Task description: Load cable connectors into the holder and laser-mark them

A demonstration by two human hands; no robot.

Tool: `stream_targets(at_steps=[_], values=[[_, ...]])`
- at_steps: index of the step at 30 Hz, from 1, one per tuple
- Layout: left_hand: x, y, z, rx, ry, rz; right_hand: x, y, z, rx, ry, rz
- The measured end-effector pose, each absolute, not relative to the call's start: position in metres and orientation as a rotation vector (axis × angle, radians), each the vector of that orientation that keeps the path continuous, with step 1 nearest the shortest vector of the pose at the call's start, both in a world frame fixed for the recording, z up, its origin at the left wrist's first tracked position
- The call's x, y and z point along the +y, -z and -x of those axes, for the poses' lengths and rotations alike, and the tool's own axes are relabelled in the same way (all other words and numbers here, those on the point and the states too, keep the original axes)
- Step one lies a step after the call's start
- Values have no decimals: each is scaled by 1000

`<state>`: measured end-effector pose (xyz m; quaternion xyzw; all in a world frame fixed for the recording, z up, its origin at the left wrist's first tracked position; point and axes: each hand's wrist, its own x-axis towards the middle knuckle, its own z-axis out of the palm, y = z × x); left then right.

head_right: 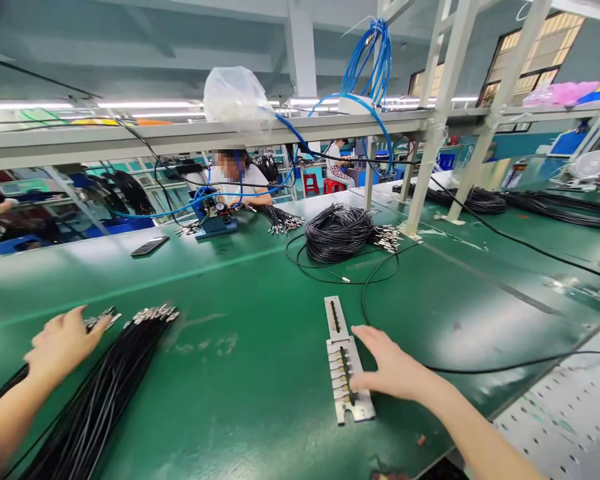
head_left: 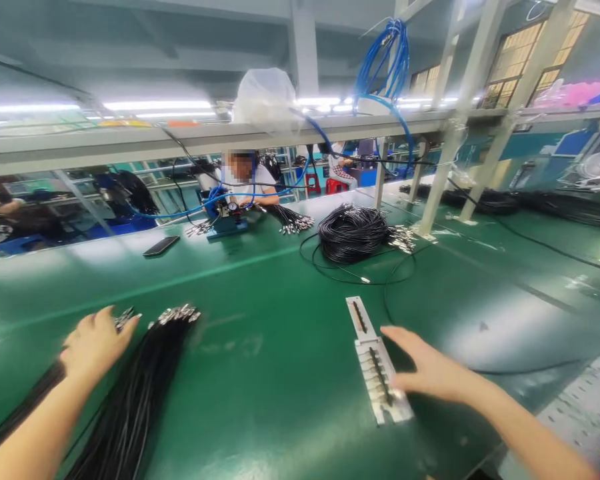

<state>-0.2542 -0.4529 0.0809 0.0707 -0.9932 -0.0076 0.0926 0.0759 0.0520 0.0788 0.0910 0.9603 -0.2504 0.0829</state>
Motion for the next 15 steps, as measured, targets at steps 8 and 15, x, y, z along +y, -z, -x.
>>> stream_targets(at_steps=[8, 15], values=[[-246, -84, 220, -2810, 372, 1052, 80, -55, -97, 3227, -102, -536], [-80, -58, 206, -2828, 334, 1242, 83, -28, -113, 3474, -105, -589]])
